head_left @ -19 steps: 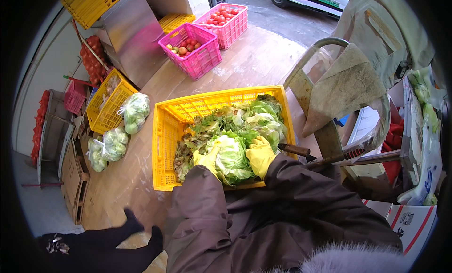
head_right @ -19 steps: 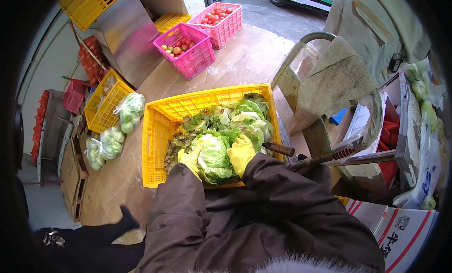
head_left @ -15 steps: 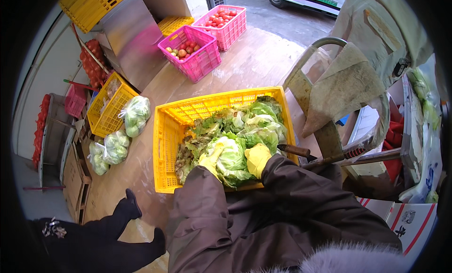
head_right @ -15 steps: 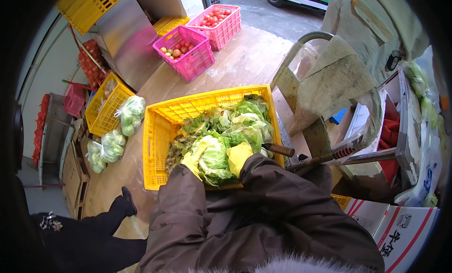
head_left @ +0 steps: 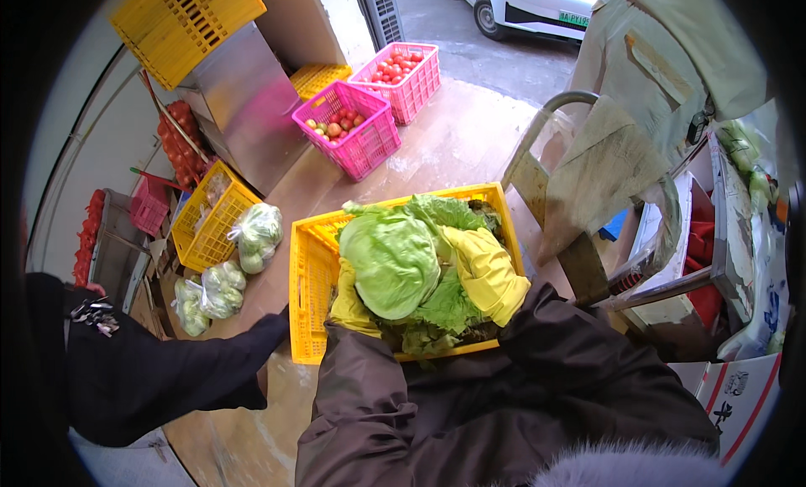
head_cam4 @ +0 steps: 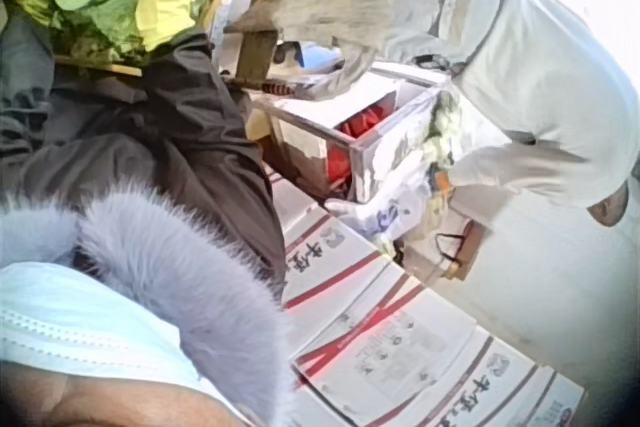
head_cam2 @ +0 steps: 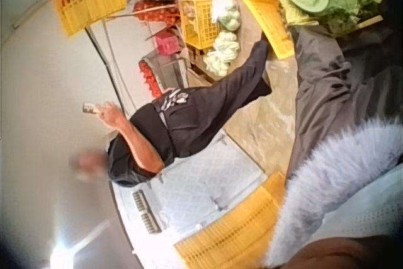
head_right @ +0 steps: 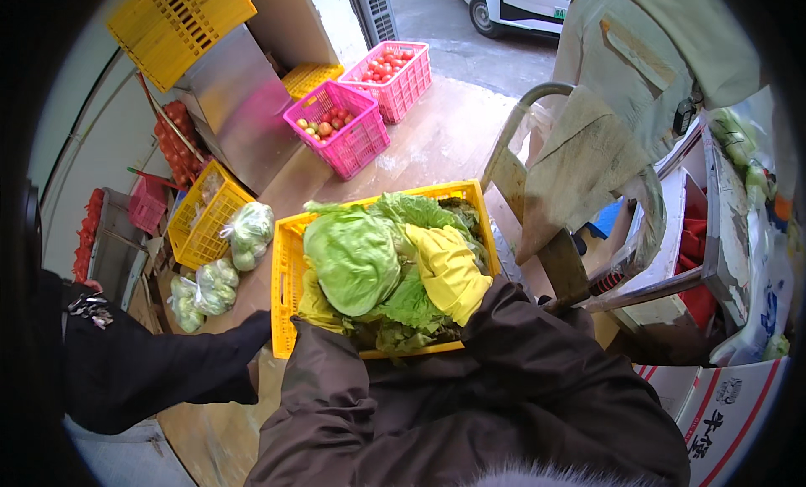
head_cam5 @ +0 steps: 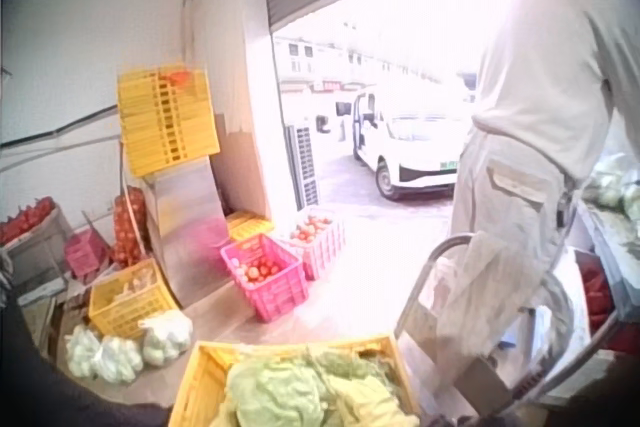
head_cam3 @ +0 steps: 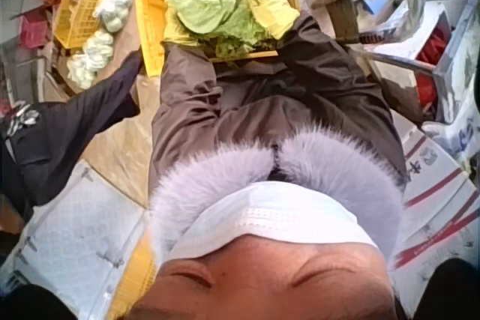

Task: The person removes outer leaves from cabbages in a yellow crate, using a knife to cut the core and placing trimmed cabbages on a nearby table. The person handles each cabbage individually, peeling away leaves and trimming the base before moving to the next one.

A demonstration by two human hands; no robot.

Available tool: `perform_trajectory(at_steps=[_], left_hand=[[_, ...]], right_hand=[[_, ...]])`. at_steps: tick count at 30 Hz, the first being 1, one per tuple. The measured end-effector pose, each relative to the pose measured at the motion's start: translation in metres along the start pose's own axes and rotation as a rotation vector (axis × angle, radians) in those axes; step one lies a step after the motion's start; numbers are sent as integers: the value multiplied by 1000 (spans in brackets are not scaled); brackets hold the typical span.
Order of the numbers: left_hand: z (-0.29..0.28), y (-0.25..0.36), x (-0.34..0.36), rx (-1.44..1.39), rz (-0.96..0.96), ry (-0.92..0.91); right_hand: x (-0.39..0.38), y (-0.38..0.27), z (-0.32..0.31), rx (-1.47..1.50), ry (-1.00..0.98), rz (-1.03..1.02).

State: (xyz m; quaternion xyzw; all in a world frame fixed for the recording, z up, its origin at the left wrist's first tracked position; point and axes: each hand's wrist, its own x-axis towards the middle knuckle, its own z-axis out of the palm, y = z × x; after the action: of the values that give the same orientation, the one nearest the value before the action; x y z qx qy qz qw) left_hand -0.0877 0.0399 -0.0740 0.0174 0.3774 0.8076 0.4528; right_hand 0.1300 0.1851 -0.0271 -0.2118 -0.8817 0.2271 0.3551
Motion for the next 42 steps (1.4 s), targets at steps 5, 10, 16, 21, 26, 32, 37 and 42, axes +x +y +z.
perform_trajectory(at_steps=[5,10,16,21,26,32,37,42], left_hand=[[35,20,-26,-206,-131,-390],[74,36,-39,-121,-283,-446],[77,-18,-39,-198,59,-299],[58,-37,-23,-219,129,-271],[74,-36,-35,-201,200,-265],[96,-24,-64,-465,17,-422],[84,-28,-46,-213,236,-370],[72,-32,-36,-146,330,-371]], right_hand=[[9,-4,-18,-175,-89,1],[14,-55,-41,101,383,-3],[-4,-112,-2,119,411,281],[-9,-111,10,1137,51,854],[-7,-120,1,1164,158,854],[-8,-127,-8,1156,148,841],[-8,-119,-17,1115,94,736],[-8,-113,-21,1179,112,724]])
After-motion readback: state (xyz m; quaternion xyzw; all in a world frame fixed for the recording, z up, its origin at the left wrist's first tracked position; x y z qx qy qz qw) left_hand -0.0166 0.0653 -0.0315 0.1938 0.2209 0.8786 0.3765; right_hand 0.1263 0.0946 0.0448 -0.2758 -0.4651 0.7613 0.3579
